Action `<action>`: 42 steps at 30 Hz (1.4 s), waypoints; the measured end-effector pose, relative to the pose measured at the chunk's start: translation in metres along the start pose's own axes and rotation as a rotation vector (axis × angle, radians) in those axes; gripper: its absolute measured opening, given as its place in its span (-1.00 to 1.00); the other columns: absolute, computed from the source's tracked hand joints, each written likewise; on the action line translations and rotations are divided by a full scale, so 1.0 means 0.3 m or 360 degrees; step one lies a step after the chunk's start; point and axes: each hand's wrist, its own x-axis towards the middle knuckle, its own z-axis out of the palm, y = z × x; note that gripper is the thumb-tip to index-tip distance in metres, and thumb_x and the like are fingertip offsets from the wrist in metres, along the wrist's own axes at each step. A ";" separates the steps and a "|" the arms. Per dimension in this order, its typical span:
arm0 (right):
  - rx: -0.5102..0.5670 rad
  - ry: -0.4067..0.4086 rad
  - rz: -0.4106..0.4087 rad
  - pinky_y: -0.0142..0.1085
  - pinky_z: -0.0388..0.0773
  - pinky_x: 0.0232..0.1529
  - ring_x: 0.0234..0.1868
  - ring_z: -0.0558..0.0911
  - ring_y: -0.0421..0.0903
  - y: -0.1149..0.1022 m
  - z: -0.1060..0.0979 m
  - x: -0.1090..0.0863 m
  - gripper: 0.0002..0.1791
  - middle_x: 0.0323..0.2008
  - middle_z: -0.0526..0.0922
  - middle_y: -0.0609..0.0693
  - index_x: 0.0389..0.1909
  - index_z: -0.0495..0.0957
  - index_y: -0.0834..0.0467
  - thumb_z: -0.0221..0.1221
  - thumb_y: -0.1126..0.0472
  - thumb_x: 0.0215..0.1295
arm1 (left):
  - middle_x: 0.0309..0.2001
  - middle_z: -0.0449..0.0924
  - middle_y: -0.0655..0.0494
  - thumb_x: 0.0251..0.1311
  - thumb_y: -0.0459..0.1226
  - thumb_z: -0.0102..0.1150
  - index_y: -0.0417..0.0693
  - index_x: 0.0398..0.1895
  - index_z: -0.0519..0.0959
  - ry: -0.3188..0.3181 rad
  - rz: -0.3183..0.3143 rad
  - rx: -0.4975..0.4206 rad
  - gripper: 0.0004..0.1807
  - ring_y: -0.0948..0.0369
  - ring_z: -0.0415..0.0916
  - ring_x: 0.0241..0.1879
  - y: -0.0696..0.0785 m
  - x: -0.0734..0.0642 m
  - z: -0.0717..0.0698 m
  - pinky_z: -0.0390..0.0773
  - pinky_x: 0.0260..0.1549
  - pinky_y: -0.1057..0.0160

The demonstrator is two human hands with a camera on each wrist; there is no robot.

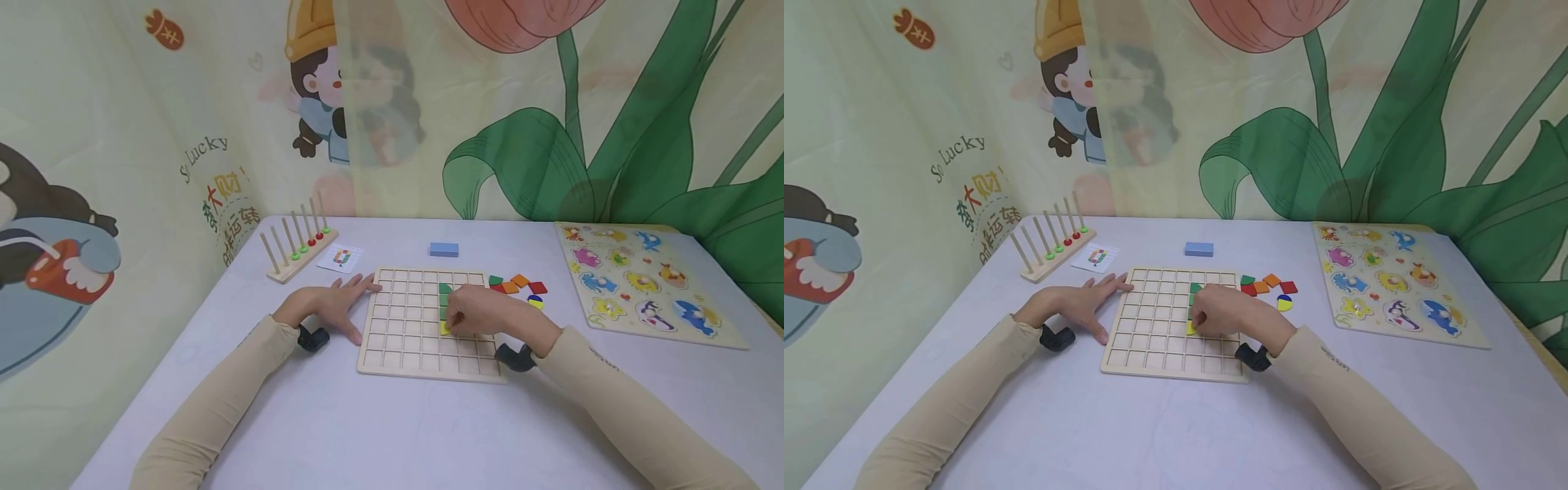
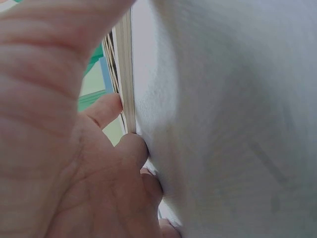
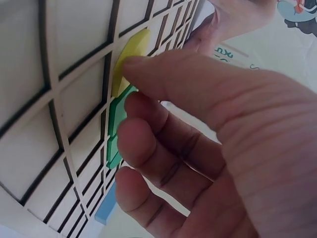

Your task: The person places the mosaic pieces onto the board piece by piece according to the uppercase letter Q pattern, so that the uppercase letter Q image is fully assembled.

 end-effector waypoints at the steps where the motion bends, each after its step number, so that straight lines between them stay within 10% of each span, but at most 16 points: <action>1: -0.0001 -0.0008 0.0005 -0.43 0.51 -0.23 -0.34 0.48 -0.20 0.000 -0.001 -0.002 -0.89 -0.40 0.65 -0.15 -0.28 0.77 0.08 0.33 0.29 0.19 | 0.58 -0.53 0.02 -0.09 0.10 0.48 0.15 0.56 -0.14 0.0000 0.0001 -0.0004 0.24 -0.02 -0.54 0.55 0.000 0.000 0.000 -0.37 0.46 -0.18; 17: 0.0074 -0.0115 0.0042 -0.35 0.53 -0.16 -0.21 0.51 -0.15 0.017 -0.022 -0.012 -0.76 -0.23 0.68 -0.11 -0.16 0.76 0.07 0.16 0.35 0.33 | 0.58 -0.53 -0.01 -0.08 0.07 0.48 0.10 0.56 -0.15 0.0010 0.0032 -0.0021 0.24 -0.03 -0.54 0.55 0.004 -0.013 0.000 -0.38 0.46 -0.16; 23: 0.0059 0.0038 0.0019 -0.32 0.49 -0.20 -0.25 0.49 -0.12 0.061 -0.052 -0.027 -0.73 -0.17 0.70 0.00 -0.11 0.71 0.17 0.08 0.41 0.32 | 0.58 -0.53 0.00 -0.08 0.08 0.48 0.12 0.57 -0.15 0.0009 0.0032 -0.0012 0.24 -0.02 -0.54 0.55 0.005 -0.011 0.000 -0.37 0.46 -0.17; 35: -0.0010 0.0292 0.0392 -0.17 0.64 -0.18 -0.29 0.54 -0.02 0.275 -0.125 -0.101 -0.75 -0.24 0.65 0.17 -0.08 0.62 0.35 0.13 0.46 0.24 | 0.58 -0.52 -0.03 -0.07 0.07 0.48 0.07 0.56 -0.14 0.0007 0.0040 -0.0012 0.24 -0.04 -0.53 0.55 0.007 -0.016 0.000 -0.37 0.46 -0.17; 42: 0.0077 0.0205 0.0503 -0.04 0.63 -0.04 -0.01 0.55 0.24 0.341 -0.117 -0.122 -0.65 -0.03 0.58 0.32 0.05 0.56 0.38 0.14 0.51 0.22 | 0.58 -0.52 -0.02 -0.08 0.07 0.48 0.09 0.56 -0.13 0.0011 0.0041 -0.0013 0.23 -0.03 -0.54 0.55 0.008 -0.016 -0.002 -0.37 0.46 -0.17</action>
